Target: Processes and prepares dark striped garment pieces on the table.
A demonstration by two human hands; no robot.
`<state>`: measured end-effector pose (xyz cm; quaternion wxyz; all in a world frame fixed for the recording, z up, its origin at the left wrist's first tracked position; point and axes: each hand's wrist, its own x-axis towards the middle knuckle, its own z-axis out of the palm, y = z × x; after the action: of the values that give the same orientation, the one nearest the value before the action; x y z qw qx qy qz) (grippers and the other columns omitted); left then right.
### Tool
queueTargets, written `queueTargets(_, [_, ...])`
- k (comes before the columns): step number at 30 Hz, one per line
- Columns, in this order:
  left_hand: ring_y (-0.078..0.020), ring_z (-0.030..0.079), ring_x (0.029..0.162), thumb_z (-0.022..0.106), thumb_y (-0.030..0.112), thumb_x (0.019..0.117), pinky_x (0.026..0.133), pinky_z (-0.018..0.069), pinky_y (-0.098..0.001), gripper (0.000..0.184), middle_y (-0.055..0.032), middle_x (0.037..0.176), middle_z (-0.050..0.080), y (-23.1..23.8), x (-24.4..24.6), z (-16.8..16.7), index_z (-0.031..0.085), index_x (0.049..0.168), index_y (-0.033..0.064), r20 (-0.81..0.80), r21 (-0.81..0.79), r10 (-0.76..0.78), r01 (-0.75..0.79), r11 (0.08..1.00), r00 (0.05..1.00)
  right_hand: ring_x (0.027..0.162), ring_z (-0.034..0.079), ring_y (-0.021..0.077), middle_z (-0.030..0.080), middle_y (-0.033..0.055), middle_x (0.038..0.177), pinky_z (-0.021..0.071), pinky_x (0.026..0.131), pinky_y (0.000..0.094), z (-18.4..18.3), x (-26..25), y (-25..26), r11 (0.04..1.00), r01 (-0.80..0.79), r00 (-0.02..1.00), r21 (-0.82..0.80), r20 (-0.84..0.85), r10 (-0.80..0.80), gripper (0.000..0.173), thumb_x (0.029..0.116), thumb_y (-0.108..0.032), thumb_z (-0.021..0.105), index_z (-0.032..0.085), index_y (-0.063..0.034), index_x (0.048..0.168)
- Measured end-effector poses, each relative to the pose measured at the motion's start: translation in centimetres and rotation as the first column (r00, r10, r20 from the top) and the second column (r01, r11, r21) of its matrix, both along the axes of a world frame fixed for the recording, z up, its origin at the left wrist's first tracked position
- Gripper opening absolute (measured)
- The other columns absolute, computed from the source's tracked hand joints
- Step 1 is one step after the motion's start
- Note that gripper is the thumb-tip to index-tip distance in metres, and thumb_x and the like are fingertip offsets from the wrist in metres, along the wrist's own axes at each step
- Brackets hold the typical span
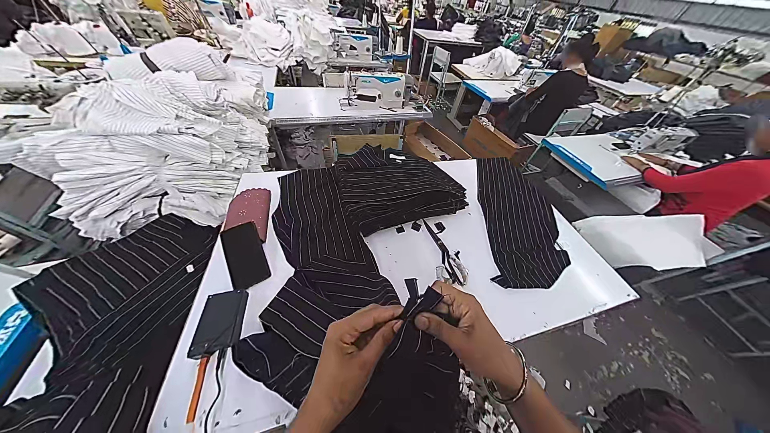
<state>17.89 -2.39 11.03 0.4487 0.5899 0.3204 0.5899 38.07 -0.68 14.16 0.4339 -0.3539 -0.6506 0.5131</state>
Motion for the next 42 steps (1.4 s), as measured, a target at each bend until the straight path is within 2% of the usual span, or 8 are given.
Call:
queueTargets(16, [0.0068,0.066,0.093,0.062,0.02,0.1003,0.084,0.0538,-0.0113,0.02,0.0075,0.101,0.075,-1.2,-2.1,-0.2,0.077,0.108,0.0112,-0.073,0.131,-0.032,0.041,0.991,0.997,0.07,0.061,-0.0092,0.067,-0.016,0.077,0.0486,0.065,0.0102,0.4,-1.6,-1.6,1.0,-0.025,1.0,-0.018,-0.002,0.025,0.017,0.095,-0.014,0.07,0.054,-0.0166,0.097])
queueTargets(18, [0.0063,0.067,0.091,0.067,0.029,0.0989,0.081,0.0552,-0.0118,0.019,0.0087,0.099,0.075,-1.2,-2.2,-0.1,0.076,0.106,0.0139,-0.076,0.146,-0.028,0.039,0.988,0.997,0.074,0.066,-0.0071,0.072,-0.0138,0.082,0.0524,0.068,0.012,0.4,-2.0,-1.5,0.999,-0.026,1.0,-0.044,-0.018,0.026,0.02,0.0949,-0.011,0.07,0.053,-0.0155,0.104])
queueTargets(22, [0.0029,0.069,0.088,0.074,0.018,0.0924,0.079,0.057,-0.0124,0.01,0.0038,0.094,0.076,-1.3,-1.8,0.0,0.077,0.097,0.0094,-0.109,0.22,0.193,-0.165,0.961,0.975,0.077,0.065,-0.0068,0.072,-0.0102,0.092,0.0551,0.073,0.0139,0.7,-2.7,-0.9,0.994,-0.087,0.995,-0.063,0.042,0.09,0.04,0.0983,-0.013,0.066,0.05,-0.0022,0.133])
queueTargets(24, [0.0032,0.068,0.09,0.071,0.018,0.0948,0.081,0.0562,-0.0115,0.012,0.0033,0.096,0.075,-1.4,-1.6,0.1,0.076,0.101,0.0093,-0.136,0.261,0.298,-0.256,0.931,0.945,0.073,0.061,-0.0092,0.069,-0.0121,0.088,0.0511,0.069,0.0118,0.7,-2.8,-0.4,0.986,-0.143,0.987,-0.08,0.057,0.148,0.031,0.1015,-0.015,0.062,0.054,-0.0029,0.129])
queueTargets(26, [0.004,0.067,0.092,0.069,0.019,0.0959,0.083,0.0547,-0.011,0.013,0.0038,0.096,0.073,-1.4,-1.3,0.0,0.074,0.102,0.0091,-0.113,0.261,0.369,-0.33,0.907,0.923,0.063,0.05,-0.0118,0.058,-0.0182,0.072,0.0422,0.06,0.0092,0.5,-3.0,0.0,0.981,-0.172,0.982,-0.085,0.065,0.178,0.01,0.103,-0.018,0.059,0.058,-0.011,0.11])
queueTargets(31, [0.0042,0.064,0.083,0.074,0.021,0.0908,0.076,0.0547,-0.0111,0.008,0.011,0.089,0.068,-1.3,-1.1,-0.2,0.076,0.095,0.0156,0.038,0.05,0.364,-0.366,0.929,0.931,0.074,0.062,-0.0095,0.07,-0.01,0.082,0.051,0.069,0.0112,0.7,-2.9,0.7,0.991,-0.126,0.97,-0.051,0.206,0.133,0.016,0.098,-0.022,0.068,0.071,-0.0056,0.096])
queueTargets(36, [0.0033,0.069,0.088,0.073,0.022,0.0915,0.082,0.0572,-0.0145,0.008,0.0124,0.093,0.075,-0.7,-2.2,-0.6,0.078,0.096,0.0164,0.038,-0.006,0.328,-0.327,0.945,0.944,0.079,0.063,-0.0111,0.074,-0.0054,0.086,0.0509,0.074,0.0089,0.6,-1.7,1.2,0.99,-0.112,0.938,0.085,0.339,0.077,0.019,0.0946,-0.023,0.073,0.078,-0.0047,0.095])
queueTargets(42, [-0.0002,0.068,0.073,0.054,0.006,0.0976,0.07,0.0573,-0.0183,0.016,0.0062,0.08,0.072,0.2,-2.4,-0.8,0.07,0.095,0.0082,0.185,-0.464,0.173,-0.069,0.883,0.967,0.085,0.067,-0.0023,0.076,0.0036,0.091,0.053,0.079,0.0177,-2.3,-3.4,2.3,0.994,-0.079,0.943,0.072,0.33,0.051,0.015,0.0911,-0.013,0.073,0.079,-0.0007,0.095])
